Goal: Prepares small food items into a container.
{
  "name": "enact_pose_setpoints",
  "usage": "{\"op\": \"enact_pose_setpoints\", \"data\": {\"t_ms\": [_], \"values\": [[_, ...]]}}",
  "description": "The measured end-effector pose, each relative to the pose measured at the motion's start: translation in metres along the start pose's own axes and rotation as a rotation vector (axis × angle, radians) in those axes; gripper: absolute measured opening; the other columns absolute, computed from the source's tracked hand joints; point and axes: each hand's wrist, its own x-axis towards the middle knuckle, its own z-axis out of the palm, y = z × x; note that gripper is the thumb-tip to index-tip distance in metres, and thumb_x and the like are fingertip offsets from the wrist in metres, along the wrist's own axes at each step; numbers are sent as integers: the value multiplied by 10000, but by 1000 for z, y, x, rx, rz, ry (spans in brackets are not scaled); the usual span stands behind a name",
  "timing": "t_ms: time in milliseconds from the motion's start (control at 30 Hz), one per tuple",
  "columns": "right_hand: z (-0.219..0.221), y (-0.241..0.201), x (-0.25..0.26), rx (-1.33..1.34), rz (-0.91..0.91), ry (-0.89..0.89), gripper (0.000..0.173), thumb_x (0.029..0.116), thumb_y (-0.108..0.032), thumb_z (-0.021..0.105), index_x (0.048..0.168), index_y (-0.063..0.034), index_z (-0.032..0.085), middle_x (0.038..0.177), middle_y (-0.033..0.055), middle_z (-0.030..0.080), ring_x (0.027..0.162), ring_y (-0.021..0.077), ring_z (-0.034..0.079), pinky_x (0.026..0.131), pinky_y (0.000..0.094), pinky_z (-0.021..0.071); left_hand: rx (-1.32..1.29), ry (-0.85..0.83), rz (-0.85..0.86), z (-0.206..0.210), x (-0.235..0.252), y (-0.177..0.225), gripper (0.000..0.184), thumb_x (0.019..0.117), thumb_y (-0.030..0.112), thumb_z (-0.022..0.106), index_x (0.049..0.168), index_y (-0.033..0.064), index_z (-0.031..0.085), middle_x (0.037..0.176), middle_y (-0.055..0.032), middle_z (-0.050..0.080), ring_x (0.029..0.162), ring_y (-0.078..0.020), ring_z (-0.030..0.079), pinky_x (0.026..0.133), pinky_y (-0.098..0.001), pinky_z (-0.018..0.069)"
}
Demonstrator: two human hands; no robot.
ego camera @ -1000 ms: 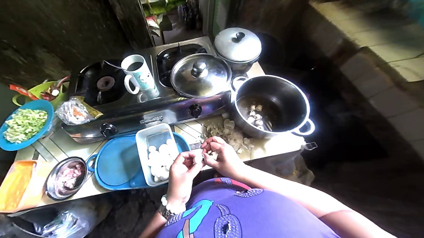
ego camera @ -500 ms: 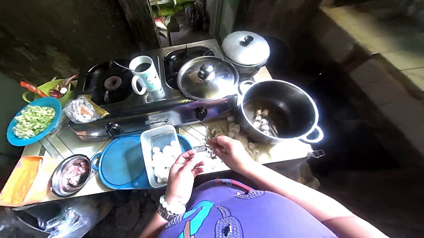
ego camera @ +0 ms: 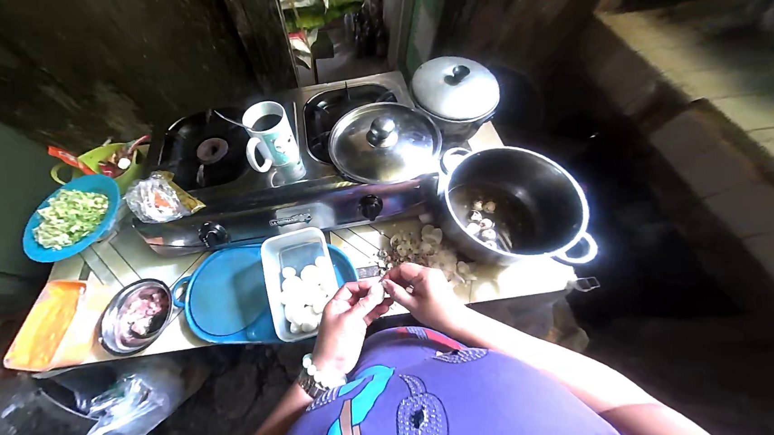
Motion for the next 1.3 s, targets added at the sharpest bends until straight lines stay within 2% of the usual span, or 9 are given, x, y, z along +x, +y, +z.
{"op": "enact_pose_setpoints", "data": {"t_ms": [67,200,267,367,433,533,767,1067,1300], "values": [[2,-3,-2,-70,-21,16,202,954,-131,612,954,40,719,835,124,703,731,89,650,705,206,527,-2,-13,-20,0,0,0,126,976,-46,558,1091,-34,611,987,-101,717,862,-181,724,836,-343,613],[2,-4,-2,-113,6,16,199,951,-119,591,936,46,702,820,135,679,711,114,629,675,220,510,3,-10,-57,0,0,5,256,1028,0,426,1242,-49,559,971,-96,718,817,-160,720,780,-306,608],[-1,-1,-2,-119,0,38,218,972,-127,582,946,46,712,830,138,689,725,124,642,690,232,520,12,17,-68,0,-1,6,265,1039,8,425,1264,-50,552,1000,-102,714,817,-165,721,767,-303,609],[-5,2,-2,-17,-17,12,240,998,-110,571,1100,46,722,978,132,731,851,83,687,815,207,555,39,46,-61,2,-1,6,247,1032,14,483,1256,-47,566,1050,-118,706,838,-181,718,761,-321,609],[-5,3,-2,56,-36,-17,274,1004,-152,610,1169,45,706,1030,117,737,887,51,690,849,192,557,34,45,-27,2,0,4,226,1012,-6,525,1226,-49,583,1044,-116,718,875,-188,724,802,-335,611],[0,6,-4,97,-79,-7,309,957,-243,714,1091,35,729,983,100,728,837,37,670,799,180,556,6,43,6,2,0,1,186,981,-57,558,1159,-62,610,1031,-114,725,913,-183,726,875,-340,606],[2,5,-6,68,-101,32,207,963,-140,655,1031,6,784,982,111,754,890,47,700,839,175,554,28,56,1,0,-2,-1,162,966,-59,591,1124,-63,624,1025,-121,726,911,-193,731,876,-350,610],[13,1,-11,-134,-161,172,170,879,-77,668,967,1,791,855,122,745,735,97,696,710,186,558,60,80,36,0,-2,-5,146,927,-105,617,1061,-49,629,987,-108,729,896,-188,734,874,-359,614],[8,3,-7,-183,-143,178,132,828,-60,673,891,6,769,811,115,732,710,125,687,670,222,550,89,51,-60,1,-1,0,229,1024,11,502,1221,-60,592,978,-97,716,807,-147,706,755,-291,597]]}}
